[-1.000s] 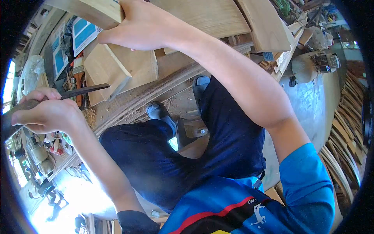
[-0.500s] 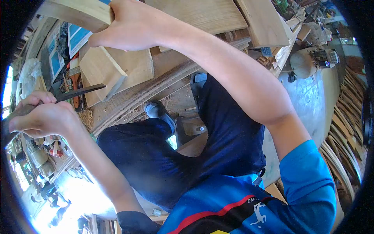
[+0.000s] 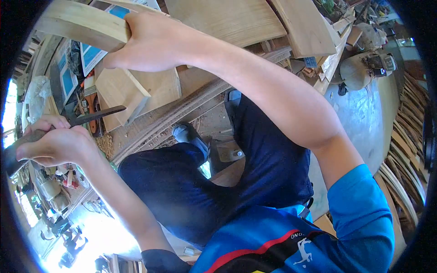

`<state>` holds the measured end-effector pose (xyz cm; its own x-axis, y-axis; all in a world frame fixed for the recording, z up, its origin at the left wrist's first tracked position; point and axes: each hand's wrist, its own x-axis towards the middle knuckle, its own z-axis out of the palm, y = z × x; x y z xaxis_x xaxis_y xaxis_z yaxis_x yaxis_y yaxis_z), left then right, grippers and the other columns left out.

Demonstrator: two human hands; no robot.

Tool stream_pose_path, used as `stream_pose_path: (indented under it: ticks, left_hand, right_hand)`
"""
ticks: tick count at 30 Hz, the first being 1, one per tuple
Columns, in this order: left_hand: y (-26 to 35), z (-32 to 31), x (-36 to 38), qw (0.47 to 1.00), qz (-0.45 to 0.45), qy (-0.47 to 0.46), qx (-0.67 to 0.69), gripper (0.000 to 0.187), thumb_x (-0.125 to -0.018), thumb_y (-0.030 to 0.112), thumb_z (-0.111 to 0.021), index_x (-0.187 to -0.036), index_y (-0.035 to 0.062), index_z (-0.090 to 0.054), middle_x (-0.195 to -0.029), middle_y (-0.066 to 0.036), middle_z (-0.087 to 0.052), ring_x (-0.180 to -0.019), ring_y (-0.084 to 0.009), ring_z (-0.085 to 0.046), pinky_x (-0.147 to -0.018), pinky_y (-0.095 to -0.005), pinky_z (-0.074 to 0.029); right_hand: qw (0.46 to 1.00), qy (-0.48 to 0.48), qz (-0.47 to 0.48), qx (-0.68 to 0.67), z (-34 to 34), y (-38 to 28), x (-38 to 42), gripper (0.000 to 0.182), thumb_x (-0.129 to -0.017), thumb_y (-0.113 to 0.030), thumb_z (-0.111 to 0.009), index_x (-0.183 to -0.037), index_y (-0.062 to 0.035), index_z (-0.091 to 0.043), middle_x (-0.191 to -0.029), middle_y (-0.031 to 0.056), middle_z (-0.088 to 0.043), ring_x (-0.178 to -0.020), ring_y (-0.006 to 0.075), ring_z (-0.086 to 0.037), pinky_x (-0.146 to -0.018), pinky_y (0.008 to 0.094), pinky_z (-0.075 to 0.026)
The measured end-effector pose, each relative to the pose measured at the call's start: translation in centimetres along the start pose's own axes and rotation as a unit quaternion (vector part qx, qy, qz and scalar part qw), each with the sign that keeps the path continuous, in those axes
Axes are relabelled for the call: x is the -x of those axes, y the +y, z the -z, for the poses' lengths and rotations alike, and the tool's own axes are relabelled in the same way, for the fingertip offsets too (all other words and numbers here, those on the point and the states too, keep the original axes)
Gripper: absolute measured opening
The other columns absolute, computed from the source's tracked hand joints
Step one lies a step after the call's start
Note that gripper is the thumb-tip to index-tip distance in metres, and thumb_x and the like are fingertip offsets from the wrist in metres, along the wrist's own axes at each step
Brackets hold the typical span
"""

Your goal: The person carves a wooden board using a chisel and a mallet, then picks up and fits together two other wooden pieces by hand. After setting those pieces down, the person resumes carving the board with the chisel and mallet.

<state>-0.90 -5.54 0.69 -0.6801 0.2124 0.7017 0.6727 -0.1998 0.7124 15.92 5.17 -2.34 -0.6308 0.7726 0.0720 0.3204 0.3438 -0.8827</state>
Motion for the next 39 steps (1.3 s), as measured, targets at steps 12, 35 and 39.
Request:
stream_pose_path:
  ticks: [12, 35, 39]
  left_hand:
    - [0.0, -0.6, 0.0, 0.996, 0.073, 0.052, 0.028, 0.053, -0.109, 0.053, -0.027, -0.094, 0.0039, -0.041, -0.067, -0.003, -0.042, -0.049, -0.0083, -0.036, -0.042, -0.0213, -0.032]
    - [-1.5, -0.9, -0.1, 0.989, 0.026, 0.076, 0.125, 0.041, -0.107, 0.04, -0.051, -0.089, 0.0031, -0.05, -0.068, 0.002, -0.046, -0.055, -0.0065, -0.041, -0.046, -0.0221, -0.034]
    - [-1.5, -1.1, -0.4, 0.991, -0.004, 0.068, 0.113, 0.041, -0.107, 0.039, -0.05, -0.089, 0.0023, -0.05, -0.067, 0.002, -0.045, -0.054, -0.0075, -0.042, -0.046, -0.0235, -0.036]
  right_hand:
    - [1.0, 0.003, 0.018, -0.011, -0.6, 0.4, 0.1, 0.061, -0.075, -0.041, -0.072, -0.114, 0.0058, -0.065, -0.105, 0.0244, -0.071, -0.099, 0.0336, -0.07, -0.089, 0.0399, -0.054]
    - [0.855, -0.153, 0.316, 0.382, 9.2, -19.9, -0.4, 0.058, -0.081, -0.049, -0.069, -0.109, 0.0023, -0.07, -0.1, 0.02, -0.074, -0.086, 0.0295, -0.071, -0.077, 0.04, -0.057]
    - [0.852, -0.153, 0.327, 0.379, 9.5, -20.5, 0.1, 0.058, -0.083, -0.048, -0.068, -0.11, 0.0031, -0.07, -0.101, 0.0203, -0.073, -0.085, 0.0288, -0.071, -0.076, 0.0392, -0.057]
